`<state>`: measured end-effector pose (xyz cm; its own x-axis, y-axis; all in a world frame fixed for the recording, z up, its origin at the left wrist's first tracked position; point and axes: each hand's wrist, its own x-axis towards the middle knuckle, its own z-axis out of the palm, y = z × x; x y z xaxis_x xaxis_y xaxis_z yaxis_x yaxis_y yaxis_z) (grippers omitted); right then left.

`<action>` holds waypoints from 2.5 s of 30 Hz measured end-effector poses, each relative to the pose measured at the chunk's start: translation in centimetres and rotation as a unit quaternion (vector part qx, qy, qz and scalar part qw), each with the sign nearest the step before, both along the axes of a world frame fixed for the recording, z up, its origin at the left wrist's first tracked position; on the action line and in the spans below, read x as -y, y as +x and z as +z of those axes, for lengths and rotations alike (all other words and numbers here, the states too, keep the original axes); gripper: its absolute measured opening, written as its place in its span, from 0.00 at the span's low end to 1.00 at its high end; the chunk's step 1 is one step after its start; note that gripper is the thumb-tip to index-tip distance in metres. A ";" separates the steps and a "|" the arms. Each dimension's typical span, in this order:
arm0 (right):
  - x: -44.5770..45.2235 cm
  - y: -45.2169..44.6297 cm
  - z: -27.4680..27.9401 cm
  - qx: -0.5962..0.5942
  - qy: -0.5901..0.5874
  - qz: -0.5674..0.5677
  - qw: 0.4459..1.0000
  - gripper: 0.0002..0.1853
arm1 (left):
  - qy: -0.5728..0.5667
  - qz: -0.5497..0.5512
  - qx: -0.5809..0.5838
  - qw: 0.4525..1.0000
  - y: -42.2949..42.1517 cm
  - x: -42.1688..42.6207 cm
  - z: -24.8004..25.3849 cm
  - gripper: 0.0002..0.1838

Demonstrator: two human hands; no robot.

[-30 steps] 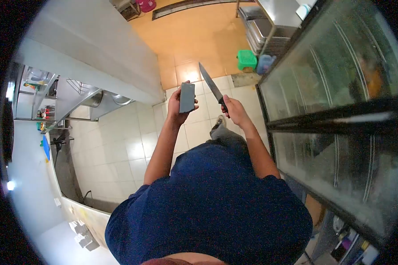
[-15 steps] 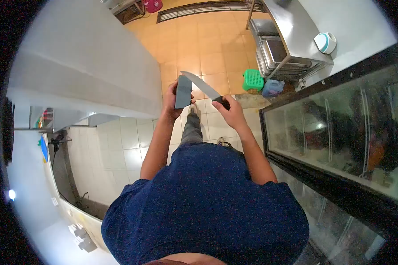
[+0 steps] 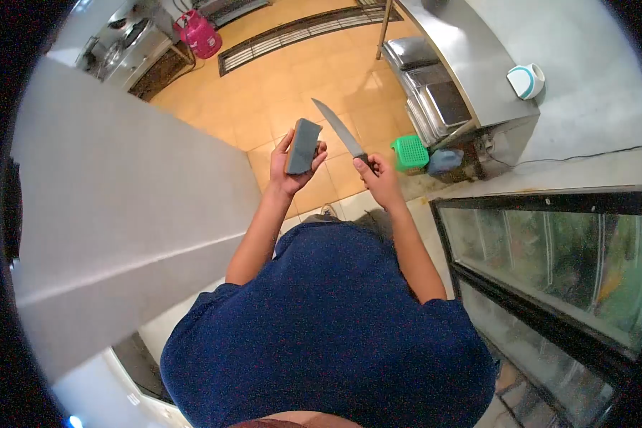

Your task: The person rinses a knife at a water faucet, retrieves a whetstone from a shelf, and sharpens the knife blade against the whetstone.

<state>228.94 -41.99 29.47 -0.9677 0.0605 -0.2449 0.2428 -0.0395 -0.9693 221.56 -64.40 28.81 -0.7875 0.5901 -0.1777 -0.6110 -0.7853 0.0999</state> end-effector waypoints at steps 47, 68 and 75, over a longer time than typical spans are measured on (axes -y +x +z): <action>-5.6 -83.5 -3.7 -0.021 0.064 -0.136 0.989 0.16 | -0.364 0.028 -0.062 0.929 -80.1 1.6 2.5 0.22; -15.6 -121.3 -6.9 -0.029 0.025 -0.160 0.986 0.18 | -0.331 -0.075 -0.166 0.926 -123.9 -19.6 4.0 0.18; -17.9 -134.3 -2.9 -0.029 -0.022 -0.149 0.988 0.17 | -0.327 -0.058 -0.150 0.931 -134.8 -21.3 3.2 0.18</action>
<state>94.68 -24.14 26.58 -0.9207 0.3360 -0.1987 0.1586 -0.1432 -0.9769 86.74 -43.08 32.02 -0.7969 0.5178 -0.3112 -0.5560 -0.4274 0.7129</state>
